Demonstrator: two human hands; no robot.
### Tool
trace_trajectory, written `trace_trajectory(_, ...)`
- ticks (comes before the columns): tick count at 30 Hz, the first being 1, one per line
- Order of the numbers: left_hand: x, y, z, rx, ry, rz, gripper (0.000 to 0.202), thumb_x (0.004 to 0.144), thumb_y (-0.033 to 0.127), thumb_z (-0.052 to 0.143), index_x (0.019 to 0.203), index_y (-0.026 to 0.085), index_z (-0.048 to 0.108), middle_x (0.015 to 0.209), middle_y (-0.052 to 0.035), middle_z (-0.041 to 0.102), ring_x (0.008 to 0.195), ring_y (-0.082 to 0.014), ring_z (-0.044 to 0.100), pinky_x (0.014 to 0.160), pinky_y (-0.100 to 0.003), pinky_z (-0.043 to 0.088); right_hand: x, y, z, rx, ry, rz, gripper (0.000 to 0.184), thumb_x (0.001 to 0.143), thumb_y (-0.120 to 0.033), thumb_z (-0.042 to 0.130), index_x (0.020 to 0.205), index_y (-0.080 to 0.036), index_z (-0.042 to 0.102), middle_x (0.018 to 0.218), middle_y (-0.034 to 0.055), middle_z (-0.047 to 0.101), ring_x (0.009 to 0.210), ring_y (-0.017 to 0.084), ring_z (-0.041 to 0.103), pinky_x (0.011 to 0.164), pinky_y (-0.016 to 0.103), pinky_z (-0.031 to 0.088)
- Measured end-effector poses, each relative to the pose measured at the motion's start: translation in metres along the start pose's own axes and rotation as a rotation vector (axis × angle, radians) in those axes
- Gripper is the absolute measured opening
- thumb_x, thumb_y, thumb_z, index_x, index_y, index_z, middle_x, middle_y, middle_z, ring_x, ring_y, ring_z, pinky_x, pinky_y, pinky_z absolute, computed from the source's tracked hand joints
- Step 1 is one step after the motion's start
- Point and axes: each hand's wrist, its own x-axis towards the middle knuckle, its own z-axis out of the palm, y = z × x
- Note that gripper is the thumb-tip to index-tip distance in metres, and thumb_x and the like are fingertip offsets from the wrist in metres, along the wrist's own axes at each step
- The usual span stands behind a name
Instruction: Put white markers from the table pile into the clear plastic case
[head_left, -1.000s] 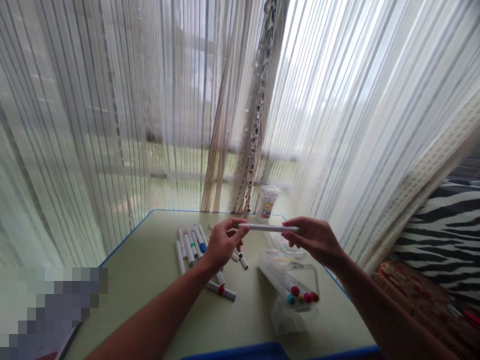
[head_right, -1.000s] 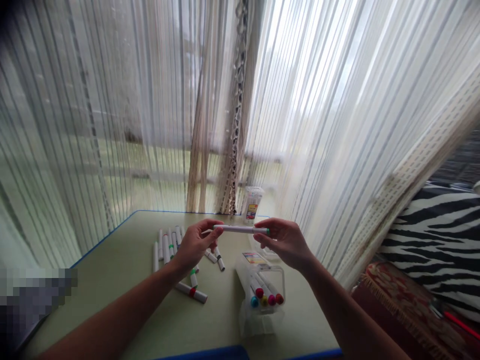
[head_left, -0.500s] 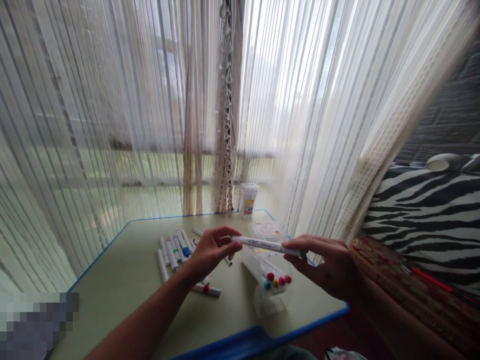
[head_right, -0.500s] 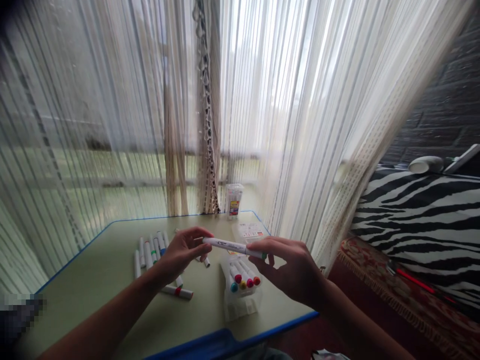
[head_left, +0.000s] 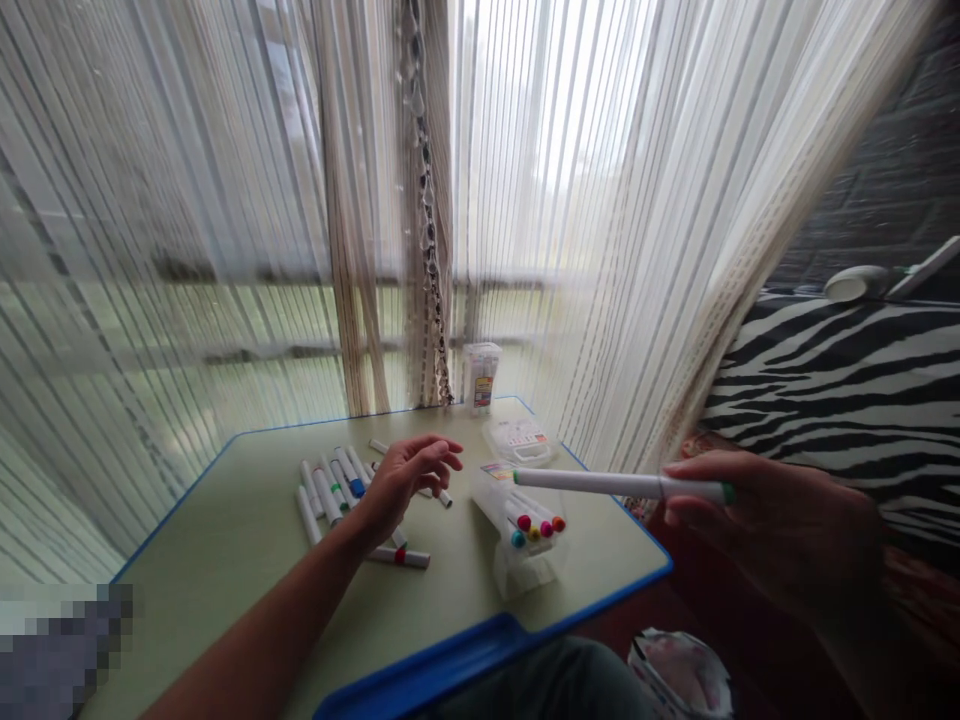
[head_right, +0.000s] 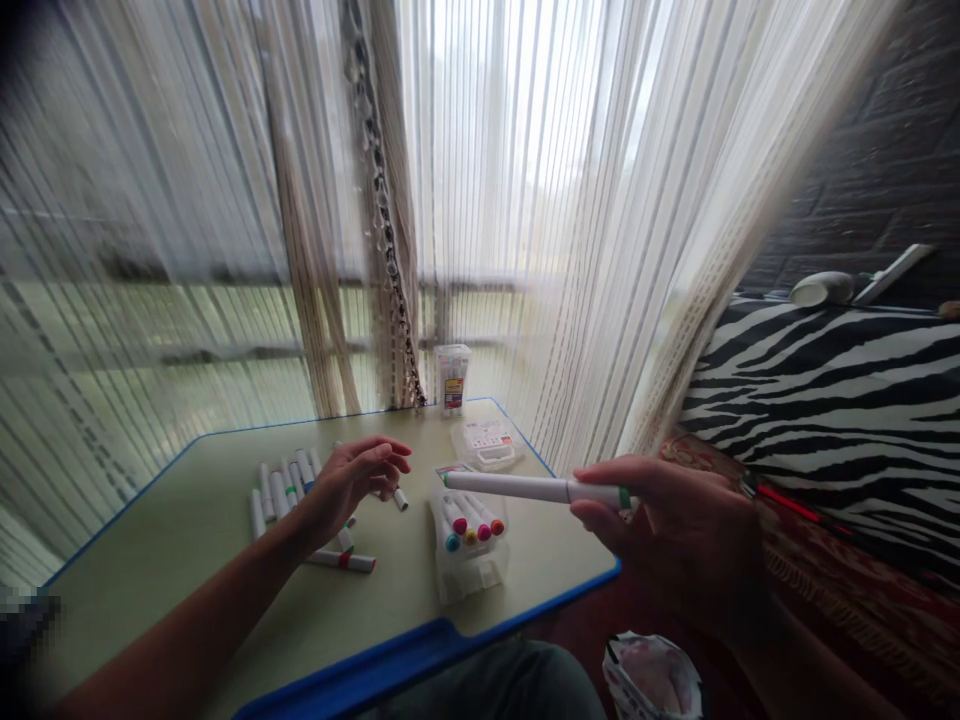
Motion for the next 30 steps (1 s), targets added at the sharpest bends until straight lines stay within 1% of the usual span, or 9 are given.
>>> trace_trajectory(3, 0.002, -0.004, 0.0, 0.068, 0.061, -0.025, 0.032, 0.075, 0.04, 0.066, 0.086, 0.01, 0.068, 0.076, -0.0075, 0.065, 0.056, -0.0113, 0.054, 0.049, -0.022, 0.042, -0.006, -0.001, -0.012, -0.107, -0.005, -0.044, 0.012, 0.078, -0.037, 0.072, 0.088, -0.031, 0.071, 0.067, -0.0009, 0.073, 0.05, 0.017, 0.066, 0.042, 0.026, 0.048)
trace_trajectory(7, 0.005, -0.009, 0.001, 0.12, 0.088, -0.053, 0.032, 0.072, 0.04, 0.068, 0.084, 0.01, 0.068, 0.074, -0.0073, 0.066, 0.053, -0.0108, 0.053, 0.047, -0.022, 0.042, -0.012, -0.006, -0.01, -0.043, -0.066, -0.133, 0.018, 0.078, -0.028, 0.073, 0.095, -0.03, 0.069, 0.076, -0.0006, 0.074, 0.053, 0.015, 0.066, 0.043, 0.024, 0.048)
trace_trajectory(10, 0.005, -0.011, 0.001, 0.132, 0.092, -0.065, 0.031, 0.072, 0.039, 0.069, 0.084, 0.01, 0.068, 0.074, -0.0065, 0.066, 0.053, -0.0102, 0.053, 0.047, -0.021, 0.041, -0.013, -0.009, 0.002, -0.003, -0.138, -0.225, 0.026, 0.077, -0.019, 0.074, 0.1, -0.027, 0.067, 0.078, 0.0005, 0.074, 0.056, 0.013, 0.066, 0.051, 0.022, 0.052)
trace_trajectory(13, 0.004, -0.01, 0.002, 0.157, 0.093, -0.069, 0.029, 0.073, 0.038, 0.069, 0.084, 0.01, 0.069, 0.074, -0.0066, 0.066, 0.055, -0.0106, 0.054, 0.049, -0.021, 0.043, -0.012, -0.01, 0.021, 0.012, -0.159, -0.286, 0.024, 0.079, -0.018, 0.071, 0.102, -0.024, 0.066, 0.081, 0.0022, 0.074, 0.064, 0.014, 0.068, 0.06, 0.022, 0.054)
trace_trajectory(15, 0.003, -0.009, 0.002, 0.18, 0.088, -0.071, 0.028, 0.074, 0.036, 0.069, 0.085, 0.01, 0.069, 0.075, -0.0069, 0.066, 0.057, -0.0113, 0.055, 0.05, -0.022, 0.043, -0.01, -0.01, 0.034, 0.028, -0.203, -0.325, 0.021, 0.082, -0.018, 0.068, 0.102, -0.022, 0.065, 0.081, 0.003, 0.074, 0.066, 0.014, 0.068, 0.061, 0.022, 0.053)
trace_trajectory(19, 0.002, -0.01, 0.002, 0.206, 0.077, -0.092, 0.028, 0.076, 0.036, 0.068, 0.086, 0.01, 0.069, 0.075, -0.0077, 0.067, 0.058, -0.0116, 0.056, 0.051, -0.022, 0.043, -0.006, -0.011, 0.058, 0.036, -0.298, -0.344, 0.013, 0.087, -0.021, 0.062, 0.099, -0.019, 0.067, 0.077, 0.0048, 0.072, 0.065, 0.014, 0.067, 0.061, 0.022, 0.051)
trace_trajectory(21, 0.003, -0.012, 0.0, 0.214, 0.077, -0.097, 0.028, 0.076, 0.037, 0.067, 0.086, 0.01, 0.069, 0.076, -0.008, 0.067, 0.057, -0.0113, 0.055, 0.051, -0.022, 0.043, -0.004, -0.011, 0.067, 0.013, -0.347, -0.364, 0.013, 0.09, -0.023, 0.059, 0.099, -0.018, 0.067, 0.078, 0.0059, 0.071, 0.067, 0.015, 0.067, 0.062, 0.022, 0.051)
trace_trajectory(26, 0.006, -0.017, -0.004, 0.233, 0.026, -0.121, 0.029, 0.077, 0.037, 0.067, 0.088, 0.01, 0.068, 0.077, -0.008, 0.067, 0.057, -0.0113, 0.055, 0.052, -0.023, 0.044, -0.001, -0.008, 0.081, -0.069, -0.497, -0.424, 0.022, 0.094, -0.029, 0.053, 0.106, -0.014, 0.064, 0.085, 0.0086, 0.07, 0.071, 0.018, 0.066, 0.061, 0.027, 0.051)
trace_trajectory(30, 0.006, -0.019, -0.006, 0.251, 0.018, -0.111, 0.027, 0.079, 0.035, 0.065, 0.089, 0.01, 0.068, 0.078, -0.008, 0.067, 0.058, -0.0111, 0.055, 0.052, -0.022, 0.045, -0.002, -0.003, 0.083, -0.095, -0.544, -0.433, 0.027, 0.096, -0.029, 0.049, 0.112, -0.012, 0.062, 0.092, 0.0104, 0.07, 0.074, 0.019, 0.068, 0.062, 0.028, 0.052)
